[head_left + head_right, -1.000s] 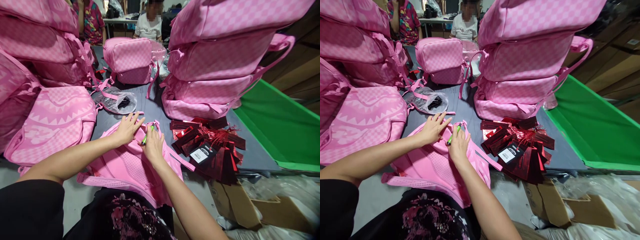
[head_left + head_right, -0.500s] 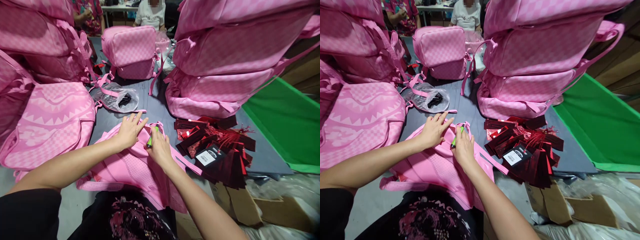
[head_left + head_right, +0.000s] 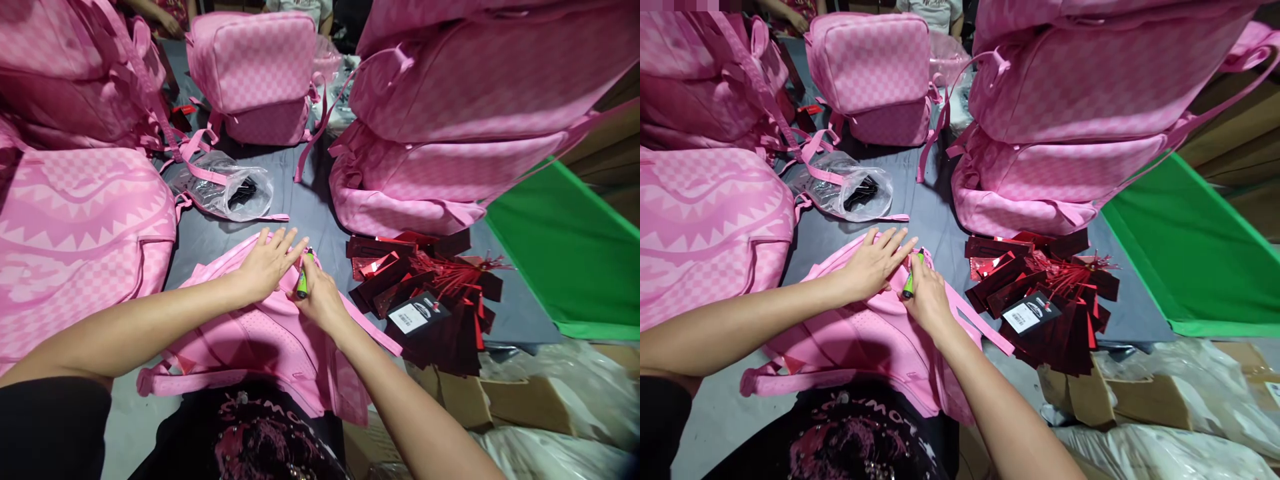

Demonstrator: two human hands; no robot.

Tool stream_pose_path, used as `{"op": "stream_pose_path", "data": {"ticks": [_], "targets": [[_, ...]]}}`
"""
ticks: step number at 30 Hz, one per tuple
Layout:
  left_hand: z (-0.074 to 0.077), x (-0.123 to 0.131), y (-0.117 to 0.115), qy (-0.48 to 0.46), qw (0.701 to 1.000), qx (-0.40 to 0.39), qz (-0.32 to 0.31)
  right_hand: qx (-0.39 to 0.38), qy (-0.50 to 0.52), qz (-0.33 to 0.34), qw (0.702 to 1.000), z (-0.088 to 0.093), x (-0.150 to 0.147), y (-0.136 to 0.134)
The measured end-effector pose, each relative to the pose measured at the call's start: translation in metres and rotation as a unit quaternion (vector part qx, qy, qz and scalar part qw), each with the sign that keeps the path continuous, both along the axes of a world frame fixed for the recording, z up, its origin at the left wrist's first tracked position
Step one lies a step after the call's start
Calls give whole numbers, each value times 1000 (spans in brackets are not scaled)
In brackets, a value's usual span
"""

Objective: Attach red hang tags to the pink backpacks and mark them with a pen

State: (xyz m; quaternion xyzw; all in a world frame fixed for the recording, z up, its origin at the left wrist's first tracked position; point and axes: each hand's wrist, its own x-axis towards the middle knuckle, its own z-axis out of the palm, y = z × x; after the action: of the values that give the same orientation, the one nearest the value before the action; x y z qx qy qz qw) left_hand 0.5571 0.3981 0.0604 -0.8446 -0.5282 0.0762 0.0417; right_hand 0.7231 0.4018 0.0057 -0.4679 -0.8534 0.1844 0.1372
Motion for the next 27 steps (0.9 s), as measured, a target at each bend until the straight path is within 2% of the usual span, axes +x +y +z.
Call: {"op": "stream_pose_path", "data": {"ticks": [4, 11, 17, 20, 25, 27], "targets": [[3, -2, -3, -15, 1000, 19, -8, -4, -8, 7, 1000, 4, 3, 0], [1, -1, -2, -24, 999, 29, -2, -20, -106, -28, 994, 15, -8, -3], [0, 0, -2, -24, 1000, 17, 6, -47, -81, -9, 996, 18, -6, -3], [12, -4, -1, 8, 1000, -15, 23, -44, -62, -11, 997, 19, -3, -4], [47, -16, -4, 55, 985, -120, 116, -34, -35, -22, 999, 24, -2, -12], [56, -18, -7, 65, 978, -141, 138, -22, -23, -29, 999, 26, -4, -17]]}}
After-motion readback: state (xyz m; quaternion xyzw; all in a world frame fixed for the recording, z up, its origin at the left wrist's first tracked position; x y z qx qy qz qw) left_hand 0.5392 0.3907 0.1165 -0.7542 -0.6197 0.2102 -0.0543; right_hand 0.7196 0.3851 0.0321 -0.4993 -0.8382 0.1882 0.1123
